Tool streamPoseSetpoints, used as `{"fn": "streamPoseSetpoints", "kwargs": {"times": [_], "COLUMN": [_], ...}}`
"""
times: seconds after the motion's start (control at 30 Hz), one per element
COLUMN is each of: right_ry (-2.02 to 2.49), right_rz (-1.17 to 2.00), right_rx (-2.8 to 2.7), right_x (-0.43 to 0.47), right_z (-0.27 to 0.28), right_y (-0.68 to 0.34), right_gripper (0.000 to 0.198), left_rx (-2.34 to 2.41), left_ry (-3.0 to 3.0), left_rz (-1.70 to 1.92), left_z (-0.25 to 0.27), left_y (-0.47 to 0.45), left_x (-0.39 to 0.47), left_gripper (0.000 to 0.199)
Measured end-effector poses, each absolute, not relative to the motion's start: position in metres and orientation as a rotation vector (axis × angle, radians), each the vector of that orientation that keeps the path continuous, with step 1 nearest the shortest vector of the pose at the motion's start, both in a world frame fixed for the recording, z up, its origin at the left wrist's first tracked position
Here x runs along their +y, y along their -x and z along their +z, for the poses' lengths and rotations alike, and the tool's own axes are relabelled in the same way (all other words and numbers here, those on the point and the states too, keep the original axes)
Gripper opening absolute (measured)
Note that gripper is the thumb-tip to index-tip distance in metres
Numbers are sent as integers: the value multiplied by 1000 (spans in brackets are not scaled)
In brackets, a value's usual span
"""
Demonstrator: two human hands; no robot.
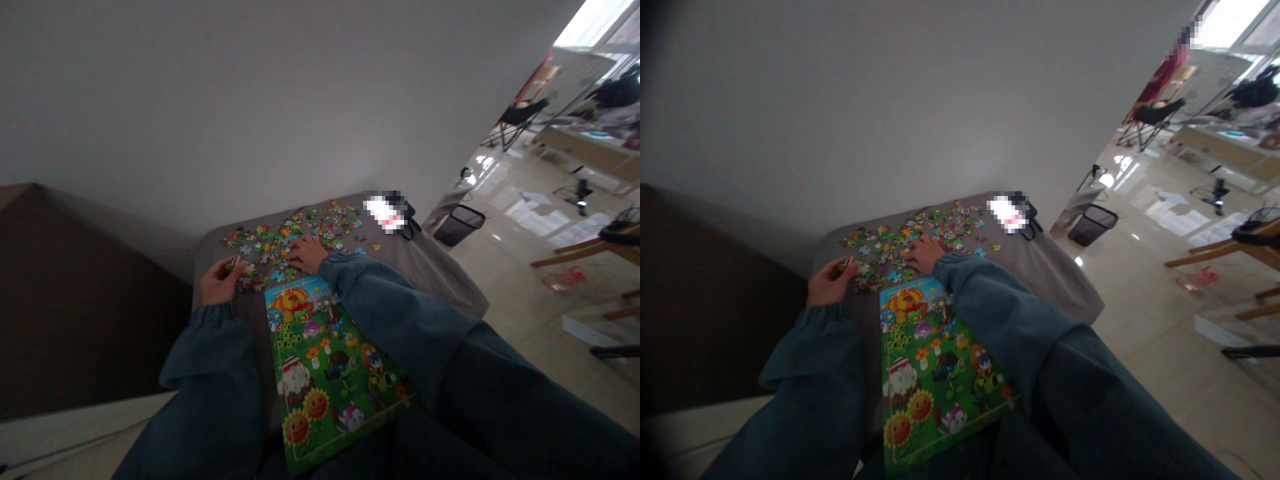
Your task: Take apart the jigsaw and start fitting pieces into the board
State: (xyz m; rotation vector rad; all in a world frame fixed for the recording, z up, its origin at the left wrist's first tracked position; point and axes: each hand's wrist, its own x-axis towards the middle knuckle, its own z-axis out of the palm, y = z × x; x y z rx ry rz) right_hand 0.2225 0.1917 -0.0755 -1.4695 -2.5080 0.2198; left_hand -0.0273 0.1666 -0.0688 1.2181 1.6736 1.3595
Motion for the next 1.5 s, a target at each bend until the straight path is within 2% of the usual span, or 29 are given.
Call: {"fn": "streamPoseSetpoints", "kwargs": {"times": [0.17, 0.37, 0.63, 1.03, 1.5], "right_ry": [1417, 1505, 1586, 1565, 1511], "right_rz": [235, 193, 160, 149, 102], "right_rx": [-2554, -2478, -2460, -2517, -2651], "right_x": [191, 204, 225, 267, 255], "right_z": [-76, -75, -82, -93, -91], "right_y": [-223, -232, -217, -171, -203], "right_gripper": [29, 49, 62, 49, 51], "left_rx": [1686, 1625, 1624, 1595, 1598], "left_ry": [-1184, -1130, -1163, -1156, -1121], "left_rz": [1345, 1371, 1410, 1474, 1505], "left_z": [-73, -78, -81, -74, -76], "left_y": [30, 34, 37, 34, 34], "left_x": [170, 172, 174, 170, 173], "left_gripper": [32, 35, 42, 27, 29]}}
